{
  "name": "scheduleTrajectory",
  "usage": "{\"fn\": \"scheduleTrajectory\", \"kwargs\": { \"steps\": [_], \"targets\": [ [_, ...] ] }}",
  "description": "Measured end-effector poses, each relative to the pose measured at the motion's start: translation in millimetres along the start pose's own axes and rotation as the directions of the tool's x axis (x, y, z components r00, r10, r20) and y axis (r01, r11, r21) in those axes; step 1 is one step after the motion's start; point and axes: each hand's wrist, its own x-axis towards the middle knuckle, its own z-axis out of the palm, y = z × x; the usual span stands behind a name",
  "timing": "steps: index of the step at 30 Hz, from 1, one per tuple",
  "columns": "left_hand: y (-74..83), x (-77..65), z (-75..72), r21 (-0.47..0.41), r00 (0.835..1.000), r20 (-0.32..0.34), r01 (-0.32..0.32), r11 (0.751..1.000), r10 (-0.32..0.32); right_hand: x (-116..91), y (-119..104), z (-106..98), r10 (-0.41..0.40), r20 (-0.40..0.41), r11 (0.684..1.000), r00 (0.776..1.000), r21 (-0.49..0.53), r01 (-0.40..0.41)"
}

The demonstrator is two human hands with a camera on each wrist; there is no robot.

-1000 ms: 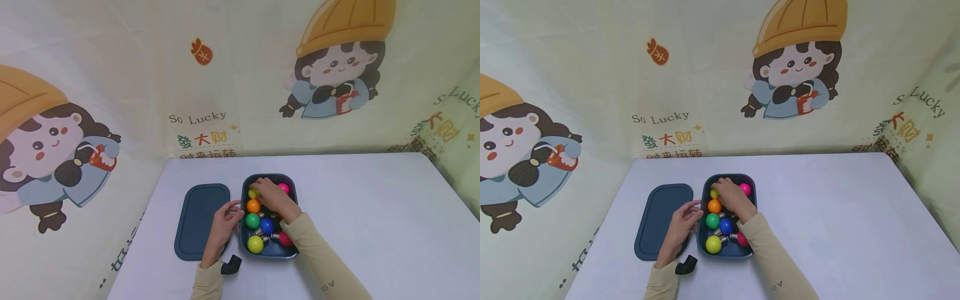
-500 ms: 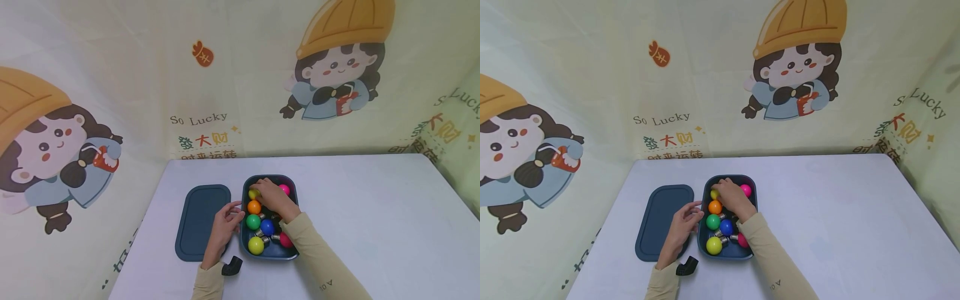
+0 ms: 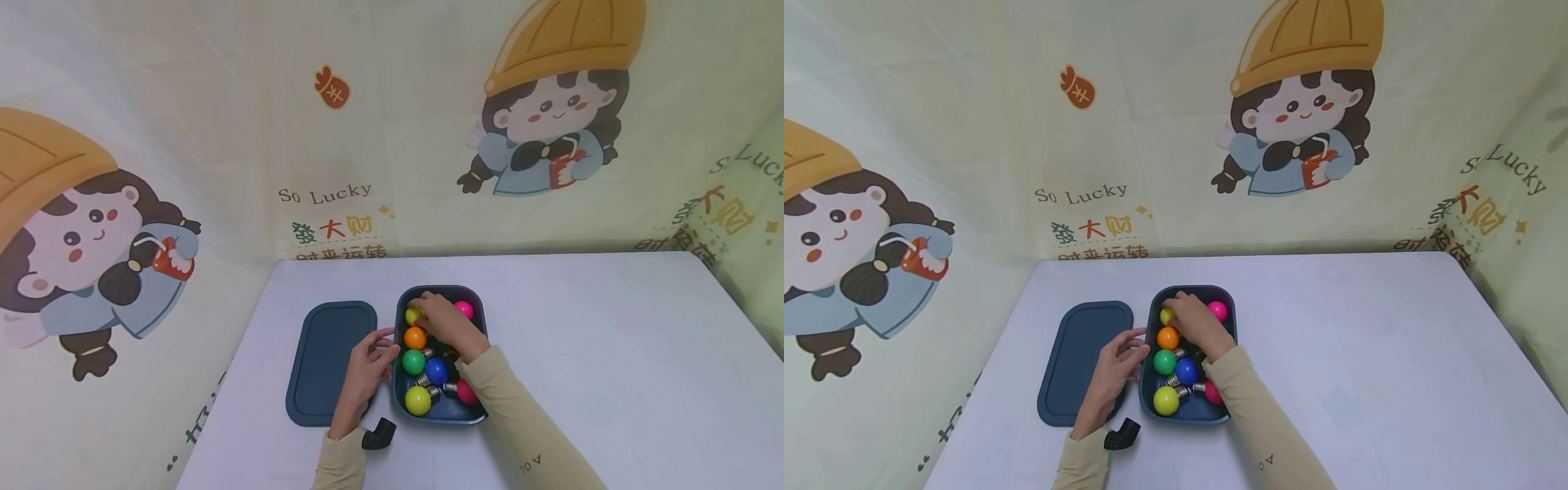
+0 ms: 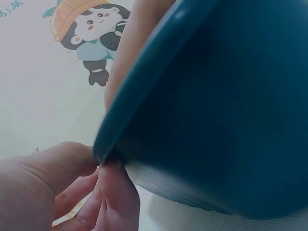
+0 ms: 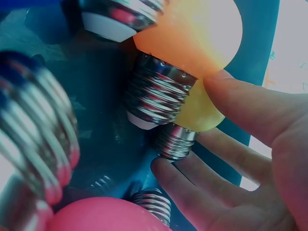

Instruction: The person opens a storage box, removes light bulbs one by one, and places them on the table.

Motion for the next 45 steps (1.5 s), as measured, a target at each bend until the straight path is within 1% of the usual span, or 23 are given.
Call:
{"fn": "scheduleTrajectory", "kwargs": {
  "steps": [9,13,17,21,24,27,33,36,42,45],
  "targets": [
    [-0.6,0.9,1.4,-0.007,1.000,-0.002,-0.001,1.000,0.001,-1.1,3.8,2.9,-0.005,-0.001,0.999,1.000,-0.038,0.005],
    [-1.2,0.8,1.4,-0.008,1.000,-0.009,0.000,1.000,0.000,-2.9,1.6,0.1,0.004,0.012,0.999,1.000,-0.049,-0.004],
    [-0.7,0.6,1.3,0.000,1.000,-0.013,-0.002,1.000,0.002,-6.5,-2.5,-6.7,0.010,0.010,0.999,1.000,-0.042,-0.009],
    [0.5,0.5,0.6,0.007,1.000,-0.013,-0.003,1.000,0.003,-12.8,-6.8,-15.9,-0.031,-0.025,0.999,0.999,-0.045,0.030],
    [0.1,0.7,0.0,0.009,1.000,-0.012,-0.005,1.000,0.005,-19.6,-11.3,-24.6,-0.074,-0.066,0.996,0.995,-0.057,0.070],
    [-0.2,0.8,-0.2,0.009,1.000,-0.011,-0.001,1.000,0.002,-26.4,-15.1,-32.8,-0.096,-0.102,0.994,0.990,-0.059,0.090],
    [1.2,0.9,-2.1,0.000,1.000,-0.008,-0.012,1.000,0.012,-37.6,-16.7,-42.1,-0.101,-0.143,0.995,0.985,-0.012,0.100],
    [1.7,0.8,-3.2,-0.008,1.000,-0.008,-0.009,1.000,0.009,-42.8,-16.8,-46.3,-0.097,-0.159,0.995,0.983,-0.005,0.097],
    [-2.3,2.6,-2.9,-0.008,1.000,-0.016,0.004,1.000,-0.004,-53.9,-13.2,-55.1,-0.073,-0.157,0.997,0.985,-0.018,0.071],
    [-4.4,4.0,-1.6,-0.010,1.000,-0.004,0.002,1.000,-0.002,-63.6,-8.1,-60.2,-0.048,-0.173,0.999,0.984,-0.015,0.046]
  ]
}}
